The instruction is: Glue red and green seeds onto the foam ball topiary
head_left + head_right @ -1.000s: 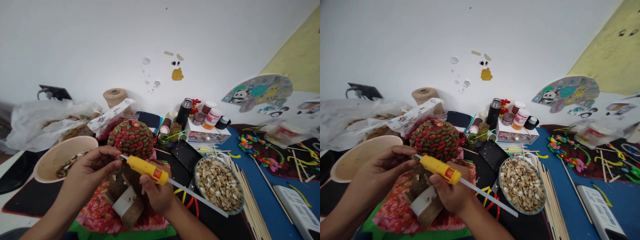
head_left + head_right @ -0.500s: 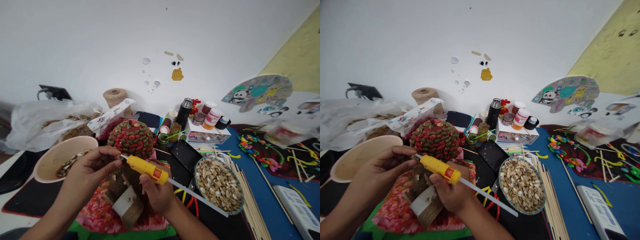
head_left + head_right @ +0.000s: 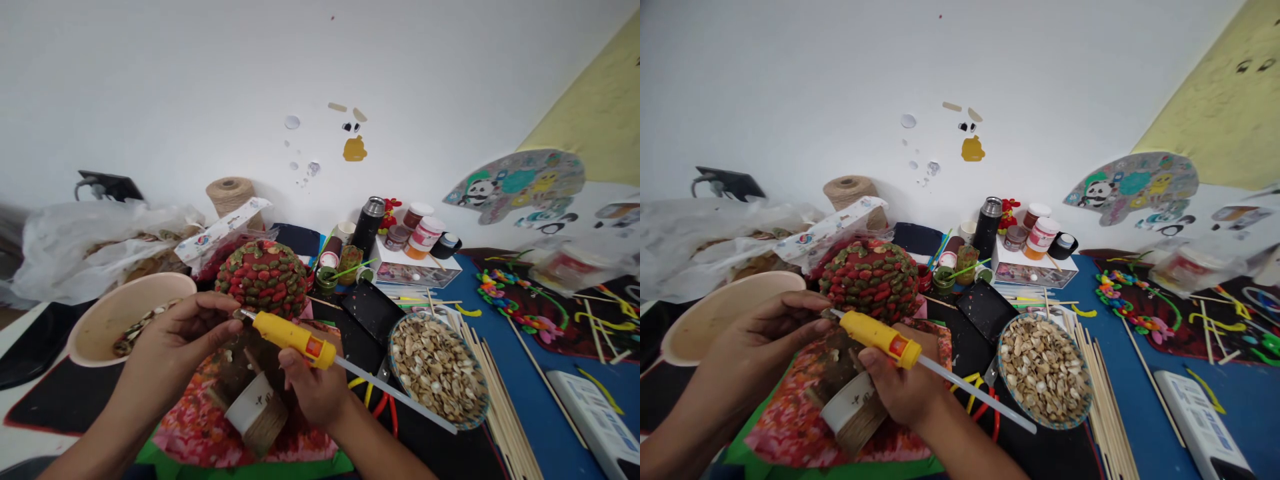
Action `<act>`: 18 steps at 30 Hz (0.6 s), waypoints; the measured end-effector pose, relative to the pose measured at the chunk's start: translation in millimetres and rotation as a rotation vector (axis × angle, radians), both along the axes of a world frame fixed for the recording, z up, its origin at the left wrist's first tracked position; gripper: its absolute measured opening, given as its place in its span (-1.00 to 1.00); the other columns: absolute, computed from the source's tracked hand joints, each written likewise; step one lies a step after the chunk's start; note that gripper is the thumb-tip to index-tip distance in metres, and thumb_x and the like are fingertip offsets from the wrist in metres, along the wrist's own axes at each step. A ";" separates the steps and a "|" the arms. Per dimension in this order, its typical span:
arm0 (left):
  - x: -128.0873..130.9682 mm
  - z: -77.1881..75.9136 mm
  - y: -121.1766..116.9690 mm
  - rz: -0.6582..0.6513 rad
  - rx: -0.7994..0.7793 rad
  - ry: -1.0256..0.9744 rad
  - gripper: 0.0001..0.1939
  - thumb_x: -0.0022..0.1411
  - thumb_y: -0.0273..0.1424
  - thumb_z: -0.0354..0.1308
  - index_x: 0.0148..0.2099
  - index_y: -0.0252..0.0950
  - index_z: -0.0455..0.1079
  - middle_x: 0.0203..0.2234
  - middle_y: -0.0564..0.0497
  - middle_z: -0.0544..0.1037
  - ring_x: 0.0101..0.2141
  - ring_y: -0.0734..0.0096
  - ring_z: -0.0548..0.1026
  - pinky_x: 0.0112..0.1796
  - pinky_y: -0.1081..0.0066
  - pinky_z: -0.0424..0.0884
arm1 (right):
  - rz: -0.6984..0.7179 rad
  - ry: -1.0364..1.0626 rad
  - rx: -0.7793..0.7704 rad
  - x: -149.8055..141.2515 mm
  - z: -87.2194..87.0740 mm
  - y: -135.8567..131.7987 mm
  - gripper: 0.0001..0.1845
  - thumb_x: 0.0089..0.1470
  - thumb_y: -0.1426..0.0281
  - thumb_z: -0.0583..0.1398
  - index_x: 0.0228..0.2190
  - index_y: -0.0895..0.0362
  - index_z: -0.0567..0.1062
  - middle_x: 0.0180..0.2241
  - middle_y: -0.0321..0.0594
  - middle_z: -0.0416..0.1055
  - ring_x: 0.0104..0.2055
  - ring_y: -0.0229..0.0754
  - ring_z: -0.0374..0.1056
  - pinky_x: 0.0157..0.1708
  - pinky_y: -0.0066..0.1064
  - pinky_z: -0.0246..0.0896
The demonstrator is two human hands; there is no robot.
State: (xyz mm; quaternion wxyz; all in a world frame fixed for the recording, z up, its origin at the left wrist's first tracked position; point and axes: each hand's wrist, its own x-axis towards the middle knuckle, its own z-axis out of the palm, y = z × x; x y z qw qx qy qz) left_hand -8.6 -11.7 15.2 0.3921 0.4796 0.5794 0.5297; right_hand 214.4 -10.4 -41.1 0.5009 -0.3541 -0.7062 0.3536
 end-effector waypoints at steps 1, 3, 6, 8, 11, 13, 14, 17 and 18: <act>0.4 1.1 -0.3 0.001 0.006 0.003 -0.51 -0.04 0.02 0.73 -0.19 -0.13 0.71 -0.33 -0.01 0.76 -0.31 0.17 0.73 -0.33 0.40 0.68 | 0.001 -0.004 -0.007 0.1 -0.2 -0.1 -0.16 0.61 -0.26 0.00 -0.44 0.02 0.63 -0.60 -0.26 0.37 -0.44 -0.07 0.49 -0.47 -0.35 0.32; 0.9 3.3 -0.8 0.005 0.015 0.019 -0.51 -0.03 0.03 0.72 -0.19 -0.12 0.72 -0.33 -0.02 0.76 -0.31 0.15 0.73 -0.32 0.38 0.68 | 0.000 -0.005 -0.017 0.3 -0.5 -0.3 -0.17 0.60 -0.26 0.00 -0.42 0.02 0.65 -0.61 -0.27 0.35 -0.44 -0.06 0.49 -0.45 -0.34 0.34; 0.5 4.9 -1.3 0.013 0.019 0.052 -0.51 -0.03 0.05 0.71 -0.19 -0.12 0.72 -0.33 -0.02 0.75 -0.32 0.16 0.71 -0.34 0.39 0.67 | -0.006 -0.004 -0.020 0.3 -1.0 -0.5 -0.17 0.59 -0.28 0.00 -0.42 0.01 0.65 -0.63 -0.29 0.32 -0.46 -0.07 0.46 -0.44 -0.33 0.35; -0.5 4.4 -1.1 0.022 0.024 0.062 -0.51 -0.04 0.04 0.72 -0.19 -0.12 0.72 -0.31 -0.02 0.76 -0.30 0.16 0.72 -0.31 0.39 0.67 | -0.004 0.002 -0.030 0.1 -1.8 -0.6 -0.17 0.59 -0.28 0.02 -0.43 0.01 0.65 -0.64 -0.30 0.31 -0.49 -0.09 0.44 -0.46 -0.35 0.34; -2.1 1.9 -0.7 0.022 0.019 0.054 -0.52 -0.02 0.02 0.72 -0.17 -0.10 0.72 -0.30 -0.01 0.76 -0.30 0.20 0.71 -0.32 0.44 0.65 | 0.002 0.004 -0.059 0.0 -3.8 -0.8 -0.21 0.59 -0.25 0.05 -0.41 0.02 0.64 -0.63 -0.29 0.33 -0.50 -0.09 0.43 -0.53 -0.37 0.30; -3.0 0.2 -0.9 0.020 0.019 0.049 -0.53 0.00 0.01 0.71 -0.16 -0.10 0.72 -0.31 0.00 0.75 -0.31 0.22 0.71 -0.33 0.45 0.64 | 0.006 -0.007 -0.069 0.1 -4.7 -0.8 -0.22 0.59 -0.24 0.05 -0.40 0.03 0.65 -0.62 -0.28 0.35 -0.51 -0.10 0.43 -0.56 -0.39 0.27; -3.4 -0.4 -1.2 0.022 0.018 0.050 -0.54 0.01 0.01 0.71 -0.15 -0.10 0.72 -0.31 0.00 0.75 -0.31 0.21 0.71 -0.33 0.45 0.64 | 0.008 -0.011 -0.069 0.2 -4.7 -0.8 -0.21 0.59 -0.24 0.05 -0.40 0.03 0.65 -0.62 -0.28 0.35 -0.51 -0.10 0.43 -0.57 -0.40 0.26; -3.8 -0.5 -2.2 0.035 0.018 0.059 -0.53 0.00 0.01 0.71 -0.16 -0.12 0.72 -0.31 -0.02 0.75 -0.31 0.19 0.70 -0.34 0.42 0.65 | 0.010 -0.008 -0.058 0.3 -3.6 -0.4 -0.19 0.59 -0.26 0.03 -0.42 0.03 0.64 -0.62 -0.29 0.32 -0.49 -0.10 0.45 -0.57 -0.40 0.24; -3.7 0.0 -2.4 0.038 0.016 0.060 -0.53 0.00 0.01 0.71 -0.16 -0.12 0.72 -0.31 -0.02 0.75 -0.32 0.19 0.70 -0.35 0.41 0.65 | 0.010 -0.005 -0.052 0.3 -3.0 -0.3 -0.19 0.59 -0.26 0.02 -0.42 0.03 0.63 -0.62 -0.28 0.33 -0.48 -0.10 0.46 -0.56 -0.40 0.24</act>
